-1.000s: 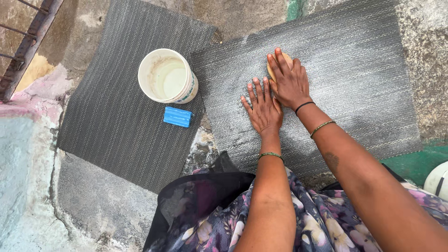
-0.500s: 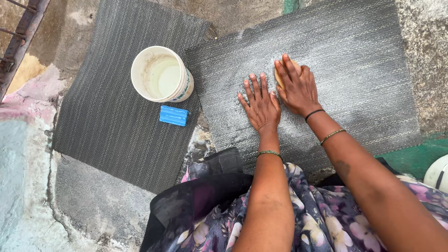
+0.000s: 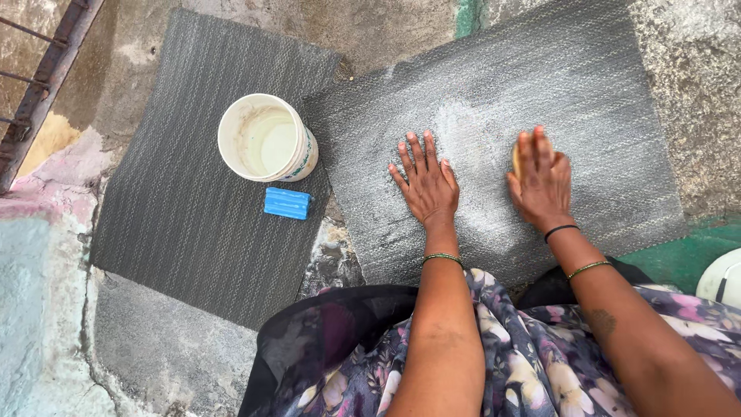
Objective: The person cleans floor mats by applying soap from a bar and scrubbing the surface with a hand brush while the mats are placed on the ground.
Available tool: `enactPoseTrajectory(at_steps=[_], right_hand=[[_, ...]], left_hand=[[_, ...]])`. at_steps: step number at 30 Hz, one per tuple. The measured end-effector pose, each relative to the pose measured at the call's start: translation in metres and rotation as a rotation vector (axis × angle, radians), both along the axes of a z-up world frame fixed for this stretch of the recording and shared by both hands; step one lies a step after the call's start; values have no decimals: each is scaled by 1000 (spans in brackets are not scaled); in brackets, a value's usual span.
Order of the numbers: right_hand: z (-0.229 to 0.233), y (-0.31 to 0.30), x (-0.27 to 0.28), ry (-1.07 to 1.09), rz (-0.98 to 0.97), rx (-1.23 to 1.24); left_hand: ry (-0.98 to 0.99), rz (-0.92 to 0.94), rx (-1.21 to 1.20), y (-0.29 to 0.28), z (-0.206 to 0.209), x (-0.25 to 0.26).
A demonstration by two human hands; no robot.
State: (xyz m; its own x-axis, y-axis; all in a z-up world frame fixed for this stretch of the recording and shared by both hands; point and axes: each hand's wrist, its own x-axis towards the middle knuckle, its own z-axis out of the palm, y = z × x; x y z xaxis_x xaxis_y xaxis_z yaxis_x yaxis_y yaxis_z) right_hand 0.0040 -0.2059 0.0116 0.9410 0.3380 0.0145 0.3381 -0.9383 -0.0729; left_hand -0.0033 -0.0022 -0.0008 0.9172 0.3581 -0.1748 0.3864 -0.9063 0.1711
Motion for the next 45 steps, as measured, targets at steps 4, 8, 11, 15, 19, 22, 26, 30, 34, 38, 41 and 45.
enactPoseTrajectory(at_steps=[4, 8, 11, 15, 19, 22, 26, 30, 34, 38, 41, 45], right_hand=[[-7, 22, 5, 61, -285, -49], [-8, 66, -11, 88, -57, -135], [-10, 51, -6, 134, 41, -127], [-1, -21, 12, 96, -161, -158], [3, -15, -2, 82, -338, -107], [3, 40, -26, 128, -152, -128], [9, 60, -37, 93, 49, -69], [7, 1, 1, 140, -96, -129], [-5, -15, 21, 66, -283, -75], [-13, 13, 61, 98, -416, -93], [-12, 42, 97, 136, -362, -40], [-8, 144, 125, 171, -129, -43]], left_hand=[[68, 12, -86, 3, 3, 1], [36, -4, -26, 1, 5, 3], [54, 7, -41, 3, 3, 2], [16, -1, -8, 2, -3, 0], [56, -5, -17, 2, -2, 2], [54, -9, 10, 2, 4, 2], [75, -1, -51, 4, 7, 2], [43, -15, -41, 3, 4, -1], [30, -10, -24, 3, 2, -1], [-4, 6, -5, 4, 2, 2], [39, -10, -22, 1, -1, 1], [-47, 2, 8, 0, -13, -1]])
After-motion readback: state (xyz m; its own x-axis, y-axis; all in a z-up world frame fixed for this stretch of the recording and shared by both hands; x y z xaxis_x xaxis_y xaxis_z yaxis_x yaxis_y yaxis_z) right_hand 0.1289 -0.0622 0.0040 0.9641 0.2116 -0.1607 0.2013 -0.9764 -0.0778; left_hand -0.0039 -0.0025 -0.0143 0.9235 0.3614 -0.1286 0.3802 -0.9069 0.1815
